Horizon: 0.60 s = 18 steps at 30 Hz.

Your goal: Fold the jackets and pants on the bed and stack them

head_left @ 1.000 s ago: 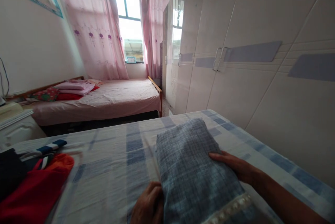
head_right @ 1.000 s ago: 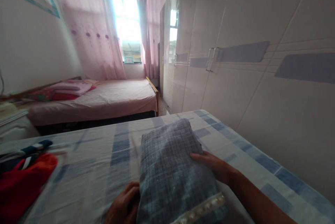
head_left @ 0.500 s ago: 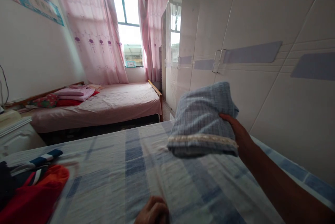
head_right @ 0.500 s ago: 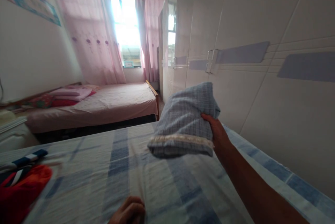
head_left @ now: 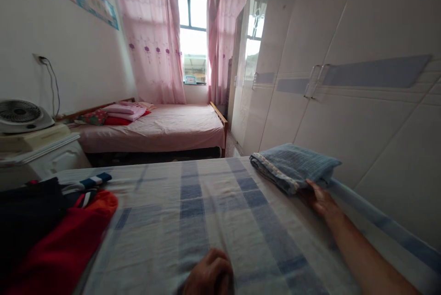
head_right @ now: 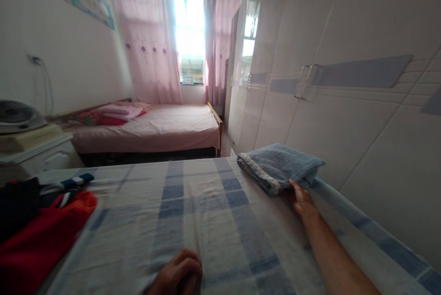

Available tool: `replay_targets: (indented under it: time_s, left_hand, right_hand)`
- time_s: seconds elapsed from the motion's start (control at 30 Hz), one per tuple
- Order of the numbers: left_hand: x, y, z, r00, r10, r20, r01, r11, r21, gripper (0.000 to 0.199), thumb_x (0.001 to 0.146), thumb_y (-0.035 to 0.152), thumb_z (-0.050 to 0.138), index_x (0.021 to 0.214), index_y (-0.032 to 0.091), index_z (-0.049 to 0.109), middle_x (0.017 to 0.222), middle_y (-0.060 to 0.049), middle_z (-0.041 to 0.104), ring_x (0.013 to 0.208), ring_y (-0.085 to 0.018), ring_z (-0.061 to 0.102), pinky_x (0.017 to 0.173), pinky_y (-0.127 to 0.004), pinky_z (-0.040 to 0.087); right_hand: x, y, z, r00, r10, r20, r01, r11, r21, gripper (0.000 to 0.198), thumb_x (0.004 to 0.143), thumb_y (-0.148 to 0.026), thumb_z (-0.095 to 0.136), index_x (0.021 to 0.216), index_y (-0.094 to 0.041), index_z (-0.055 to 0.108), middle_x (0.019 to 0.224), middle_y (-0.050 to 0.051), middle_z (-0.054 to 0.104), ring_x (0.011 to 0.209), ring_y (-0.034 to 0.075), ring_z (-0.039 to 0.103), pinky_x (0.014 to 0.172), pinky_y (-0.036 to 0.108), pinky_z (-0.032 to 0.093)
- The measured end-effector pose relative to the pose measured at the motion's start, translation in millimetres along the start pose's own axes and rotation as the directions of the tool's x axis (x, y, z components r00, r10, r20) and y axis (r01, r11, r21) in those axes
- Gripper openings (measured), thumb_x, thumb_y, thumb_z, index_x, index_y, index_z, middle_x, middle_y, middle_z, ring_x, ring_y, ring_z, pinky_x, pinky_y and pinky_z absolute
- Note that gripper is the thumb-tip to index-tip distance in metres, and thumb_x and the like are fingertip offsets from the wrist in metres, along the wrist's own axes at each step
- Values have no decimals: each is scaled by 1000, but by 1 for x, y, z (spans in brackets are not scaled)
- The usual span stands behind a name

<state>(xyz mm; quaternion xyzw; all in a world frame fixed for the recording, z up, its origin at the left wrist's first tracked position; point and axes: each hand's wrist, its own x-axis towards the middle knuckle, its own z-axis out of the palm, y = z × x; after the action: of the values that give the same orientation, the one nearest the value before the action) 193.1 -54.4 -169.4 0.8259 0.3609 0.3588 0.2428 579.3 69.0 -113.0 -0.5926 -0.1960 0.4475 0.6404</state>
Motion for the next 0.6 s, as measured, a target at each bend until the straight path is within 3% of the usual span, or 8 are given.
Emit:
replay_targets:
  time_s: [0.17, 0.27, 0.33, 0.4, 0.47, 0.6]
  left_hand:
    - [1, 17, -4, 994, -99, -35, 98, 995, -19, 26, 75, 1, 41, 78, 18, 60, 84, -5, 64, 78, -13, 61, 71, -19, 47]
    - [1, 24, -3, 986, -142, -90, 139, 989, -46, 24, 71, 0, 44, 74, 17, 61, 82, -4, 64, 75, -13, 61, 69, -20, 46]
    - [1, 27, -2, 980, -158, -118, 152, 987, -60, 23, 69, 0, 47, 73, 17, 62, 82, -4, 64, 74, -13, 60, 69, -20, 45]
    - [1, 28, -2, 978, -165, -128, 160, 986, -52, 22, 69, 1, 50, 74, 17, 64, 83, -4, 64, 75, -13, 61, 69, -20, 45]
    - [2, 29, -2, 977, -175, -121, 172, 985, -28, 21, 70, 2, 51, 75, 17, 65, 84, -4, 65, 76, -14, 62, 71, -21, 46]
    - [1, 30, -4, 979, -176, -101, 179, 984, 20, 18, 71, 6, 53, 77, 17, 67, 86, -4, 66, 79, -15, 63, 74, -21, 48]
  right_hand:
    - [-30, -2, 19, 965, 206, 164, -201, 979, -43, 10, 83, -26, 47, 89, -24, 54, 90, 10, 69, 98, 24, 65, 84, 35, 55]
    - [-66, 20, 38, 880, 313, 358, -283, 950, -133, 13, 81, -25, 53, 92, -21, 57, 100, 11, 69, 102, 21, 63, 88, 29, 53]
    - [-94, 39, 53, 815, 346, 466, -274, 937, -217, 22, 78, -28, 58, 99, -20, 58, 108, 10, 67, 103, 21, 63, 88, 31, 53]
    - [-123, 57, 69, 789, 323, 523, -166, 931, -325, 35, 77, -35, 62, 107, -21, 56, 112, 9, 66, 104, 24, 62, 86, 35, 53]
    - [-148, 73, 85, 769, 269, 580, 20, 896, -443, 42, 75, -43, 64, 112, -24, 55, 114, 8, 65, 106, 25, 61, 87, 38, 52]
    - [-177, 98, 106, 733, 41, 679, 448, 722, -527, 36, 70, -50, 65, 98, -28, 63, 108, 5, 67, 107, 28, 59, 97, 42, 45]
